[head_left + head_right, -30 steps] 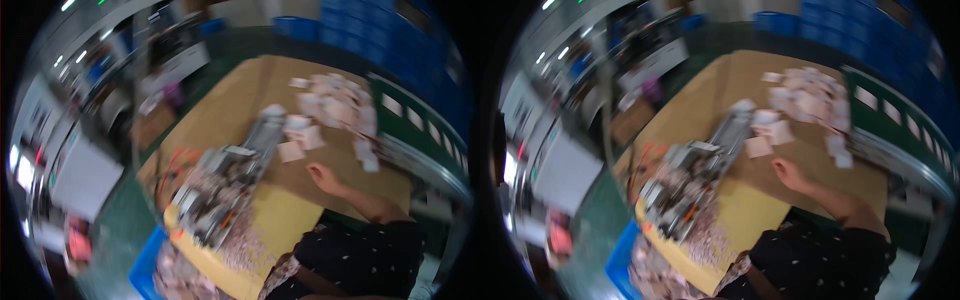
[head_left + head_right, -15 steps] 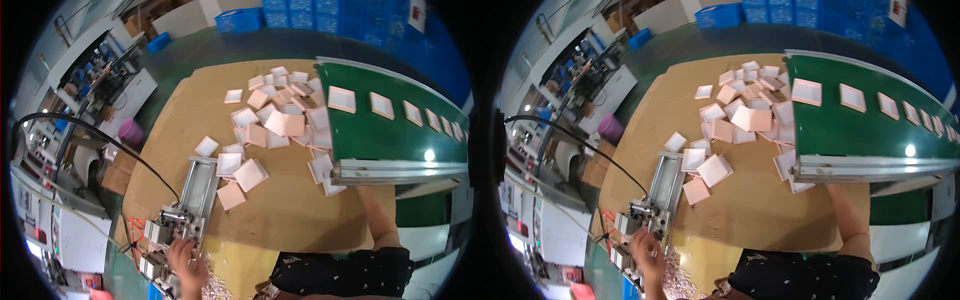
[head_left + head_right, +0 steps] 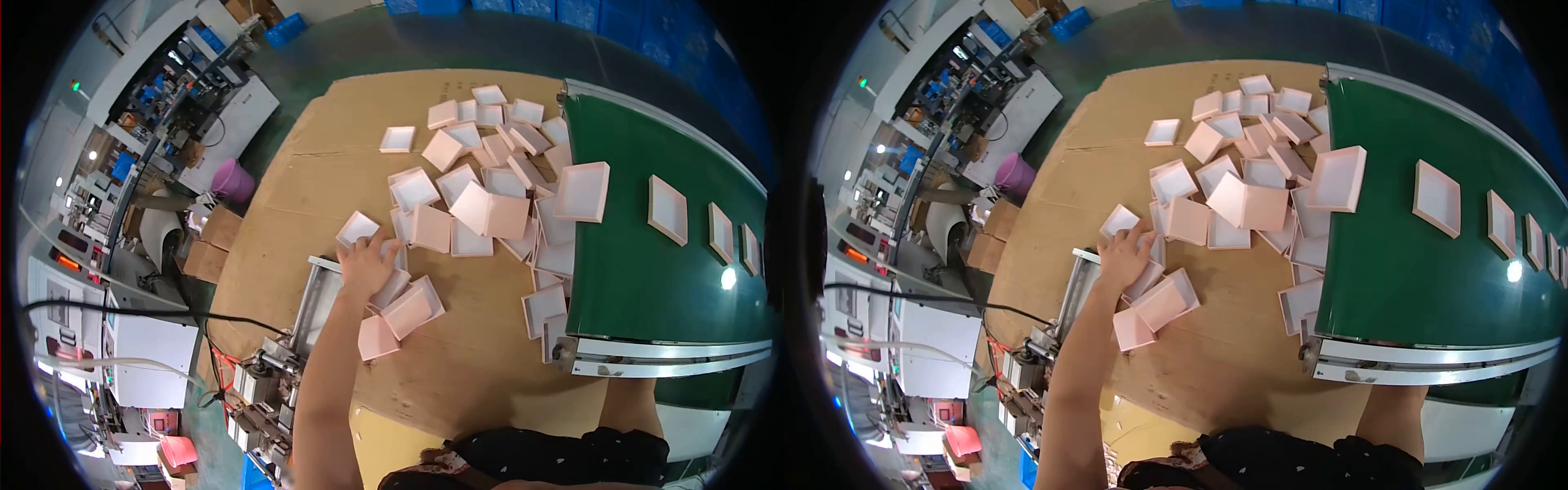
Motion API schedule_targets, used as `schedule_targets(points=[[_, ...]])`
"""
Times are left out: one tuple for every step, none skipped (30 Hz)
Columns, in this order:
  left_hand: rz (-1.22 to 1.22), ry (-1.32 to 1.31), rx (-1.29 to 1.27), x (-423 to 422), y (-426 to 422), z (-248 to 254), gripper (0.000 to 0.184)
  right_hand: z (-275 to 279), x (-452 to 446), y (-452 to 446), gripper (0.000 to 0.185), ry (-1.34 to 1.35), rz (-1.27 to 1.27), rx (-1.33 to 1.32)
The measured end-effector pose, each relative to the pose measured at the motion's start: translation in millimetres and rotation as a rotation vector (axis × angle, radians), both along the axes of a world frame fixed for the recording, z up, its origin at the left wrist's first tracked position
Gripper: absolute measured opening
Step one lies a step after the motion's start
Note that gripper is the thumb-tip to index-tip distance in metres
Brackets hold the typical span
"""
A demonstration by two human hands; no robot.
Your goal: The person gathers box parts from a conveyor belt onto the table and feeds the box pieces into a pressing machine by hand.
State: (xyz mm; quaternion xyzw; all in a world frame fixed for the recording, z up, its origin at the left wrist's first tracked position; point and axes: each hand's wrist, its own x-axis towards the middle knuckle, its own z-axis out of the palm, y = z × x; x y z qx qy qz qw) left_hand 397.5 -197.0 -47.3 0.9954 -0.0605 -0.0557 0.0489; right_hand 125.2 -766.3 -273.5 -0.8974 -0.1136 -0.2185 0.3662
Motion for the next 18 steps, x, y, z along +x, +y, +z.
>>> schedule_targets(points=[[-0.065,-0.047,-0.015,-10.3,-13.2,3.9,0.061,4.8,-5.4,1.0,0.028,0.023,0.014,0.044],[-0.092,-0.117,-0.117,-18.1,-19.9,-8.1,0.062,22.1,2.9,29.3,0.028,0.048,0.03,0.087],[-0.114,-0.183,-0.221,-30.2,-24.7,-20.0,0.062,39.5,15.1,46.8,0.028,0.075,0.046,0.13],[-0.117,-0.198,-0.313,-47.1,-30.7,-18.9,0.06,49.4,21.7,52.2,0.028,0.1,0.063,0.177],[-0.092,-0.182,-0.361,-64.5,-36.4,-11.4,0.058,62.6,30.2,70.4,0.028,0.119,0.082,0.222],[-0.065,-0.167,-0.411,-81.5,-38.0,-8.2,0.056,85.1,67.2,91.4,0.028,0.138,0.102,0.266],[-0.115,-0.244,-0.441,-99.5,-33.4,-16.1,0.053,114.5,129.7,112.4,0.028,0.156,0.125,0.308],[-0.121,-0.216,-0.491,-116.0,-29.4,-15.3,0.052,140.9,188.4,130.7,0.028,0.176,0.151,0.346],[-0.125,-0.188,-0.541,-133.2,-25.5,-9.8,0.051,155.7,213.2,143.8,0.028,0.197,0.177,0.384],[-0.104,-0.167,-0.56,-151.7,-22.5,-4.2,0.049,161.2,209.6,150.2,0.028,0.219,0.203,0.424],[-0.079,-0.165,-0.588,-169.8,-17.1,-1.4,0.048,164.5,206.7,156.4,0.026,0.143,0.17,0.085],[-0.057,-0.167,-0.616,-187.4,-11.9,0.6,0.047,168.5,200.4,170.3,0.024,0.147,0.211,0.024],[-0.021,-0.182,-0.617,-204.8,-8.0,3.4,0.045,177.3,191.5,190.9,0.022,0.148,0.248,-0.036],[-0.001,-0.206,-0.599,-221.7,-2.1,4.4,0.045,196.0,181.8,213.3,0.024,0.145,0.312,0.013],[0.02,-0.231,-0.578,-239.6,4.9,4.5,0.044,196.0,173.0,228.8,0.021,0.186,0.398,0.088],[0.054,-0.224,-0.593,-258.4,12.4,3.6,0.044,188.9,163.4,243.4,0.021,0.182,0.451,0.099],[0.08,-0.265,-0.612,-279.0,22.3,-3.0,0.044,189.0,152.2,257.5,0.021,0.265,0.533,0.111],[0.106,-0.305,-0.631,-300.4,31.9,-11.1,0.043,188.9,141.5,276.5,0.022,0.254,0.614,0.142]])
